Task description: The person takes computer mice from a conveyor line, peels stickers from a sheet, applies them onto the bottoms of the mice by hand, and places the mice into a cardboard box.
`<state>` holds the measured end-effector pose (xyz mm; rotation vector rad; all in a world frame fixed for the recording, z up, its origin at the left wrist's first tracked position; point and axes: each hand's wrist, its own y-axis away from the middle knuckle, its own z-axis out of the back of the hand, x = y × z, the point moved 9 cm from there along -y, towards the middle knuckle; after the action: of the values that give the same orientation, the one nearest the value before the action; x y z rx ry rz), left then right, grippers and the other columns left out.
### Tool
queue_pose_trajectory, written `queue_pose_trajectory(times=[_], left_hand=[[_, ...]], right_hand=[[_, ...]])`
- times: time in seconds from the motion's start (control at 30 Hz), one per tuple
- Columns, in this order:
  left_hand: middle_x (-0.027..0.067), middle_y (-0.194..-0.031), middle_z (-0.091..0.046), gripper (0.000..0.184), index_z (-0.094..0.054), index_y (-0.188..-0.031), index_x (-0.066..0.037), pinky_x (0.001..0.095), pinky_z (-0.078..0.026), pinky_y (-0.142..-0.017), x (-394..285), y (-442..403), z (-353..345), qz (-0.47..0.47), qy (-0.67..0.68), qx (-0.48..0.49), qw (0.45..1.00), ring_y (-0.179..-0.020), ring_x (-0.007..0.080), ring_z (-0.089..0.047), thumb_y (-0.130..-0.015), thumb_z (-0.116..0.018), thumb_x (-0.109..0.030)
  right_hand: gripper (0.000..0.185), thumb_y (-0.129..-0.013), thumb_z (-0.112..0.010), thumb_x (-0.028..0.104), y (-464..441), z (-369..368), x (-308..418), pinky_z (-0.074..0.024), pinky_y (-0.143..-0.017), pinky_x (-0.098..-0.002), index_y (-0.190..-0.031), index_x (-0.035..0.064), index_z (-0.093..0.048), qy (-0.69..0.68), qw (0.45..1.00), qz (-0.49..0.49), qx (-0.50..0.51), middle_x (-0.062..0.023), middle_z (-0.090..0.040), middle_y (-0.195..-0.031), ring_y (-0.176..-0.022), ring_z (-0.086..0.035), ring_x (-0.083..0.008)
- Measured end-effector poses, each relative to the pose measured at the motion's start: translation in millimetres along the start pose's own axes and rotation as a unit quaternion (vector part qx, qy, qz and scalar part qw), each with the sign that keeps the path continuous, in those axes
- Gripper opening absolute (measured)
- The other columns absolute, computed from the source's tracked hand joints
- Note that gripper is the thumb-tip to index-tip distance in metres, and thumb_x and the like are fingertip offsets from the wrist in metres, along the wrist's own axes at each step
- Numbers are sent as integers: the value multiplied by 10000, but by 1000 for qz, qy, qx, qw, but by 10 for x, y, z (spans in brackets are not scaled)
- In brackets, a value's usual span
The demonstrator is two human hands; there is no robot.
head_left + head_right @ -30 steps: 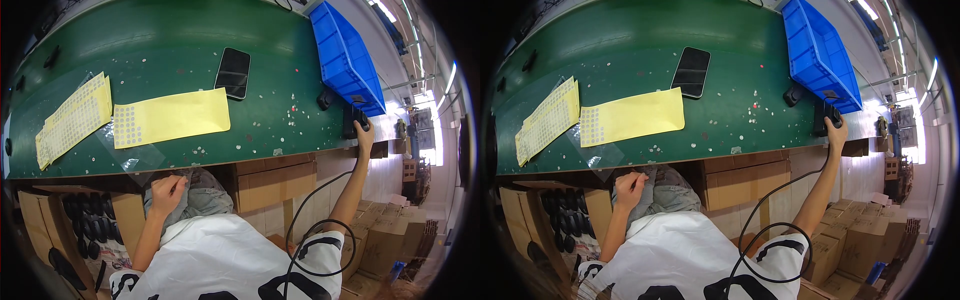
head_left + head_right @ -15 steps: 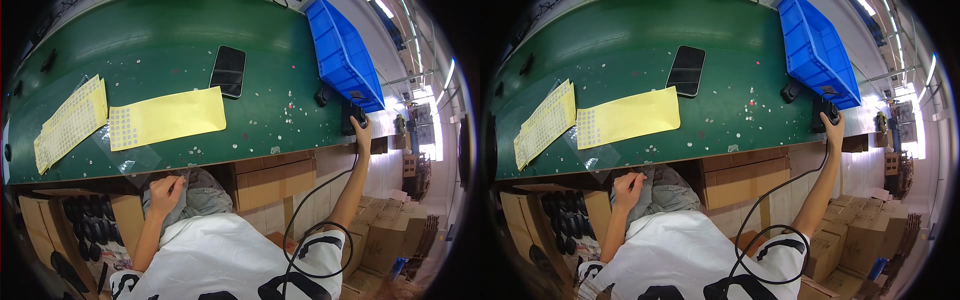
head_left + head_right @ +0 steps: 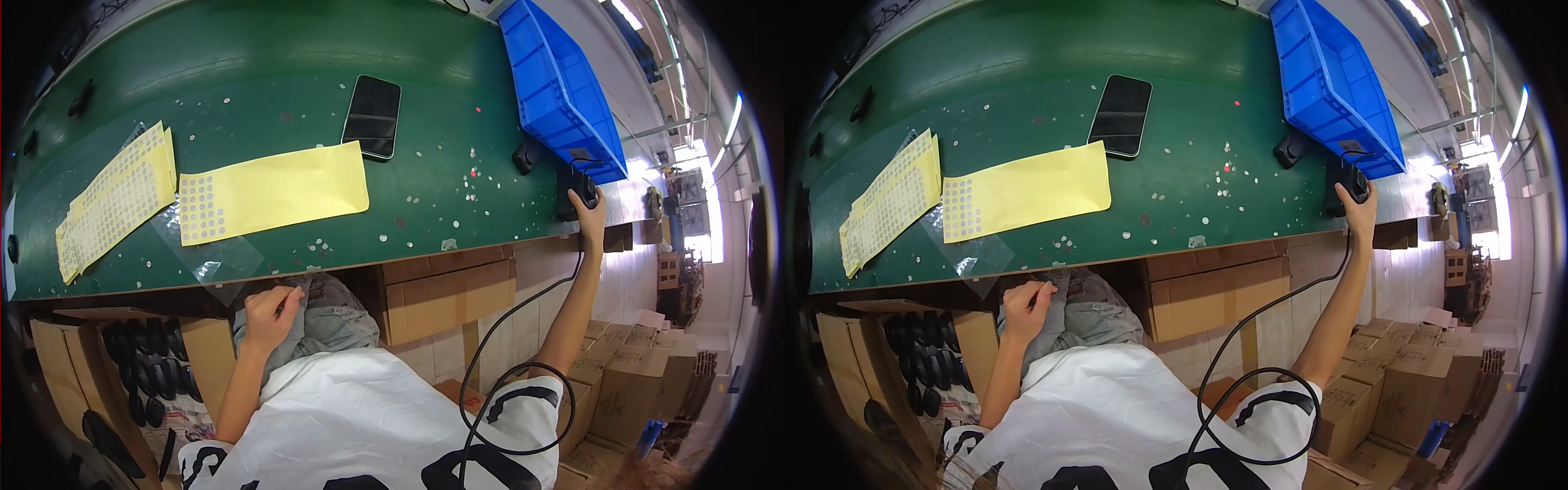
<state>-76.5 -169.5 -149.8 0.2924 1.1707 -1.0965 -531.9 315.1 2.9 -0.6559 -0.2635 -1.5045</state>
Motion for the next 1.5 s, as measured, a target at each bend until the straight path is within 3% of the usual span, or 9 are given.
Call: queue_pose_trajectory(times=[0.27,0.6,1.13,1.43,1.5], left_hand=[[10,-566,-607,44,-756,-821,-28,277,-362,-468,4,-3,4,6,3,-3,1000,-442,152,-437,-860,-737,-33],[11,-547,-596,47,-762,-815,-30,276,-356,-454,20,1,-15,8,-3,-3,1000,-427,156,-428,-858,-743,-36],[18,-579,-638,47,-768,-816,-20,279,-354,-448,65,20,-26,27,-4,-2,1000,-428,155,-429,-853,-751,-43],[21,-581,-641,40,-766,-817,-15,276,-350,-449,56,13,-16,34,-1,-3,999,-431,153,-424,-849,-750,-34],[20,-582,-642,39,-766,-818,-15,275,-351,-449,64,12,-16,36,3,-7,999,-431,153,-424,-849,-750,-33]], right_hand=[[939,-772,-865,370,-46,42,-66,-494,-1043,-402,-1497,-43,-436,19,999,3,-31,-304,-540,-1403,-1223,-601,-390],[900,-775,-857,306,-633,-34,-394,-509,-1017,-397,-1499,-28,-441,-9,999,48,5,-301,-550,-1374,-1170,-620,-383],[967,-777,-880,367,-583,-89,-368,-491,-1040,-406,-1502,-65,-408,-33,998,51,34,-313,-523,-1408,-1203,-604,-391],[995,-818,-857,406,-108,13,-252,-428,-1113,-421,-1546,-44,-350,-77,997,5,29,-325,-460,-1480,-1348,-506,-383],[950,-888,-794,433,106,85,-318,-399,-1140,-435,-1571,-24,-316,-104,994,-16,10,-311,-435,-1514,-1400,-462,-377]])
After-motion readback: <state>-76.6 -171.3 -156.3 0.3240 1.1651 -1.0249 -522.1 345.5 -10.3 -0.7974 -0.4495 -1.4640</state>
